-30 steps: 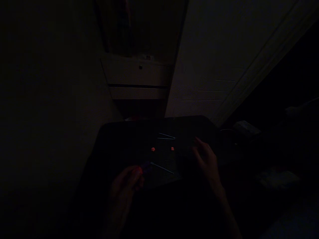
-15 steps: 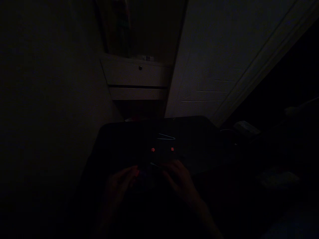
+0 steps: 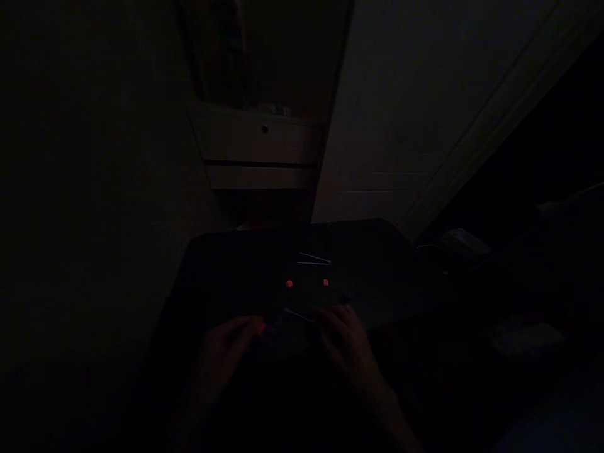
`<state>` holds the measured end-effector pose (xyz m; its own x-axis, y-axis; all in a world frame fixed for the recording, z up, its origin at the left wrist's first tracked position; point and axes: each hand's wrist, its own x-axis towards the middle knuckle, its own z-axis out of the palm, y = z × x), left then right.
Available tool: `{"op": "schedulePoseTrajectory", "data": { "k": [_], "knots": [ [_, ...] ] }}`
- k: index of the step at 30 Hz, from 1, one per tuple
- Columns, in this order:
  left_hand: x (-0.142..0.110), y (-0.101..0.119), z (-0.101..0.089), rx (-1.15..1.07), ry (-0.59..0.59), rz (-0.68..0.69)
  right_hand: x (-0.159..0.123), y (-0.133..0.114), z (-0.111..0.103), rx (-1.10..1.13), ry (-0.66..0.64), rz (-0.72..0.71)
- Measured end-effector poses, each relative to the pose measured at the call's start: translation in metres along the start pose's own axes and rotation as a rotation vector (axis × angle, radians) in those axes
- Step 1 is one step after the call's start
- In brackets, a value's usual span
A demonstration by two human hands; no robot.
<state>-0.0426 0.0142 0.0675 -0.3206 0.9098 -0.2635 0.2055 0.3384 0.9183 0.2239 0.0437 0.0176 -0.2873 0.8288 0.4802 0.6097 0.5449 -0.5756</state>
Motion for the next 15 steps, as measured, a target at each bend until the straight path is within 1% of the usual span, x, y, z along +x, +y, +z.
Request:
{"op": "schedulePoseTrajectory", "data": {
  "k": [1,3,5,7,9,11,15],
  "knots": [
    [0.001,-0.002,-0.001,-0.019,-0.011,0.004,-0.001,0.011,-0.006,-0.017,0.047,0.026],
    [0.004,-0.008,-0.002,-0.055,-0.037,0.019,-0.001,0.032,-0.02,-0.06,0.157,0.124],
    [0.006,-0.013,-0.002,-0.088,-0.065,0.023,0.001,0.05,-0.033,-0.091,0.207,0.214],
    [0.007,-0.017,-0.001,-0.125,-0.081,0.025,0.004,0.063,-0.042,-0.06,0.17,0.261],
    [0.007,-0.018,-0.001,-0.145,-0.087,0.025,0.008,0.07,-0.044,-0.012,0.1,0.268],
    [0.005,-0.017,-0.001,-0.155,-0.086,0.033,0.013,0.073,-0.042,0.022,0.05,0.257],
    [0.004,-0.016,-0.004,-0.155,-0.064,0.043,0.019,0.073,-0.035,0.073,0.015,0.236]
  ]
}}
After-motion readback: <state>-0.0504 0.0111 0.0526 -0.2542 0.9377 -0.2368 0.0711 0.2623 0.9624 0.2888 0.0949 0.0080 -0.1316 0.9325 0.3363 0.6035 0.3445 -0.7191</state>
